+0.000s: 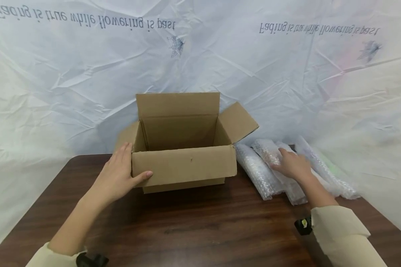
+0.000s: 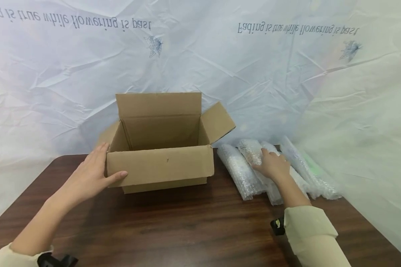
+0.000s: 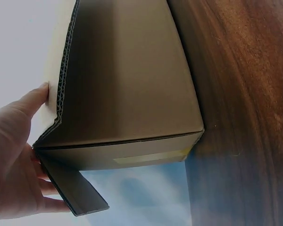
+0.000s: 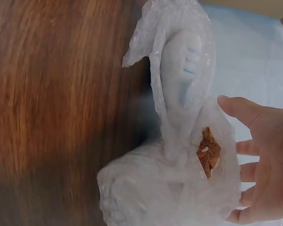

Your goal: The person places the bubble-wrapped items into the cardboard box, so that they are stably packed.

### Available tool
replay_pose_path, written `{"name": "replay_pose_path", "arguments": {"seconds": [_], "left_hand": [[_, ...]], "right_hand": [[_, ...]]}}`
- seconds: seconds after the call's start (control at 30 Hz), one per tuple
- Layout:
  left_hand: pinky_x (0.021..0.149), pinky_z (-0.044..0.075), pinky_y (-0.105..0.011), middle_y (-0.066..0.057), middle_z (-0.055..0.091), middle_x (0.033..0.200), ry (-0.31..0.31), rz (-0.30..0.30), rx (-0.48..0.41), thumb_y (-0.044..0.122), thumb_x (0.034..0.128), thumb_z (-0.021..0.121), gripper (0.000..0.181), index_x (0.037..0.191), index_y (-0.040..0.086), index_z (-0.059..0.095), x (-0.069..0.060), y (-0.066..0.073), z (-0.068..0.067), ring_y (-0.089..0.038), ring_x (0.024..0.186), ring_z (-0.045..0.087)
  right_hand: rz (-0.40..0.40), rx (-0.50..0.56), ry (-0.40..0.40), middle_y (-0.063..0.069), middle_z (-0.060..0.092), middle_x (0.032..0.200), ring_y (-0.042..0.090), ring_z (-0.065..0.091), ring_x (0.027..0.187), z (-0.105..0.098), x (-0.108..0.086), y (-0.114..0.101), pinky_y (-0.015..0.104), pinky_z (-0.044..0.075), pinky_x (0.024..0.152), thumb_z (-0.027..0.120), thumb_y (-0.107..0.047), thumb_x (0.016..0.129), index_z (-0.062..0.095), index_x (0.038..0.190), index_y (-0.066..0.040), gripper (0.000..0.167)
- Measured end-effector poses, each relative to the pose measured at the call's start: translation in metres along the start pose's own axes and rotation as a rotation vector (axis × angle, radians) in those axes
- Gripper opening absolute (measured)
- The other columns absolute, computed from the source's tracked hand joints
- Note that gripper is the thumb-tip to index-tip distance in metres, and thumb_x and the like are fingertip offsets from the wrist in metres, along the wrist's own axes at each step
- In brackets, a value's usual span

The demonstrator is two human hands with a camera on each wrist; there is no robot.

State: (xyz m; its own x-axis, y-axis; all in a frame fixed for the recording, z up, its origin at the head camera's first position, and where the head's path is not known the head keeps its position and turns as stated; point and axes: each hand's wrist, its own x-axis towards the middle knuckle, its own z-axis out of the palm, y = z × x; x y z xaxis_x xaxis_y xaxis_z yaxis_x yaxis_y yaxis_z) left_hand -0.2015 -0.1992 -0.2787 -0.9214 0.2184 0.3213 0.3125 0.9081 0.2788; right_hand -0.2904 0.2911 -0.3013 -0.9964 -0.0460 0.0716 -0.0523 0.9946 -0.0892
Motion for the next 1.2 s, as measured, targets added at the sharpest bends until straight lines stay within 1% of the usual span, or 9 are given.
{"name": "replay_pose_path", "arguments": {"seconds": [0.2, 0.43, 0.53, 0.67, 0.9, 0.97, 1.03, 1.1, 1.2], "left_hand": [[0.102, 0.017, -0.061, -0.033, 0.011, 0.146, -0.004, 0.010, -0.019, 0.064, 0.0840, 0.049, 0.106, 0.142, -0.013, 0.006, 0.001, 0.002, 0.000, -0.045, 0.134, 0.010], [0.104, 0.014, -0.059, -0.034, 0.009, 0.146, -0.008, 0.017, -0.038, 0.063, 0.0847, 0.049, 0.105, 0.142, -0.013, 0.004, 0.000, 0.001, 0.000, -0.044, 0.135, 0.008], [0.105, 0.014, -0.059, -0.034, 0.009, 0.146, -0.012, 0.020, -0.037, 0.063, 0.0850, 0.048, 0.105, 0.142, -0.013, 0.004, 0.000, 0.001, 0.000, -0.044, 0.135, 0.007], [0.105, 0.014, -0.058, -0.034, 0.009, 0.146, -0.012, 0.020, -0.029, 0.062, 0.0852, 0.049, 0.104, 0.142, -0.013, 0.004, 0.000, 0.000, -0.001, -0.045, 0.135, 0.008], [0.105, 0.015, -0.058, -0.034, 0.011, 0.145, -0.006, 0.018, -0.026, 0.062, 0.0846, 0.050, 0.105, 0.142, -0.013, 0.005, -0.001, -0.002, -0.001, -0.046, 0.134, 0.011], [0.105, 0.016, -0.058, -0.034, 0.012, 0.145, -0.002, 0.022, -0.029, 0.062, 0.0848, 0.049, 0.105, 0.142, -0.013, 0.005, -0.001, -0.003, -0.001, -0.046, 0.134, 0.011], [0.104, 0.016, -0.058, -0.034, 0.012, 0.145, 0.001, 0.027, -0.032, 0.061, 0.0849, 0.050, 0.104, 0.142, -0.013, 0.005, -0.001, -0.003, 0.000, -0.046, 0.134, 0.011], [0.104, 0.017, -0.059, -0.034, 0.012, 0.145, 0.001, 0.028, -0.035, 0.061, 0.0849, 0.051, 0.104, 0.142, -0.013, 0.005, 0.000, -0.003, 0.001, -0.046, 0.133, 0.012], [0.104, 0.017, -0.059, -0.034, 0.012, 0.145, -0.001, 0.030, -0.040, 0.060, 0.0845, 0.052, 0.104, 0.142, -0.013, 0.005, 0.001, -0.004, 0.001, -0.046, 0.133, 0.012]], "right_hand": [[0.082, 0.031, -0.022, 0.034, 0.045, 0.124, 0.064, 0.031, 0.107, 0.003, 0.002, -0.001, 0.070, 0.030, 0.083, 0.059, -0.048, 0.084, 0.030, 0.139, 0.003, 0.080], [0.085, 0.035, 0.071, 0.033, 0.050, 0.116, 0.060, 0.041, 0.100, 0.008, 0.001, -0.002, 0.065, 0.037, 0.075, 0.060, -0.043, 0.084, 0.040, 0.134, 0.002, 0.070], [0.054, 0.043, 0.134, 0.033, 0.053, 0.111, 0.055, 0.048, 0.094, 0.008, -0.002, -0.002, 0.060, 0.043, 0.068, 0.063, -0.039, 0.084, 0.044, 0.130, 0.003, 0.066], [0.000, 0.088, 0.227, 0.034, 0.054, 0.105, 0.053, 0.052, 0.087, 0.008, -0.005, 0.000, 0.054, 0.045, 0.059, 0.065, -0.034, 0.083, 0.046, 0.127, 0.004, 0.062], [-0.080, 0.175, 0.354, 0.035, 0.054, 0.108, 0.052, 0.051, 0.091, 0.002, -0.009, 0.001, 0.060, 0.041, 0.077, 0.068, -0.026, 0.081, 0.047, 0.125, 0.010, 0.060], [-0.099, 0.196, 0.408, 0.036, 0.054, 0.108, 0.051, 0.052, 0.088, 0.000, -0.011, 0.001, 0.060, 0.042, 0.076, 0.069, -0.024, 0.080, 0.048, 0.123, 0.011, 0.059], [-0.114, 0.205, 0.463, 0.035, 0.056, 0.102, 0.050, 0.054, 0.083, -0.003, -0.013, 0.001, 0.060, 0.042, 0.073, 0.070, -0.024, 0.079, 0.050, 0.121, 0.011, 0.058], [-0.111, 0.215, 0.505, 0.034, 0.057, 0.100, 0.049, 0.054, 0.080, -0.007, -0.015, 0.000, 0.059, 0.043, 0.070, 0.071, -0.025, 0.079, 0.050, 0.121, 0.010, 0.059], [-0.097, 0.240, 0.557, 0.034, 0.056, 0.102, 0.051, 0.052, 0.085, -0.015, -0.019, -0.005, 0.061, 0.041, 0.072, 0.071, -0.027, 0.080, 0.050, 0.122, 0.009, 0.060]]}}
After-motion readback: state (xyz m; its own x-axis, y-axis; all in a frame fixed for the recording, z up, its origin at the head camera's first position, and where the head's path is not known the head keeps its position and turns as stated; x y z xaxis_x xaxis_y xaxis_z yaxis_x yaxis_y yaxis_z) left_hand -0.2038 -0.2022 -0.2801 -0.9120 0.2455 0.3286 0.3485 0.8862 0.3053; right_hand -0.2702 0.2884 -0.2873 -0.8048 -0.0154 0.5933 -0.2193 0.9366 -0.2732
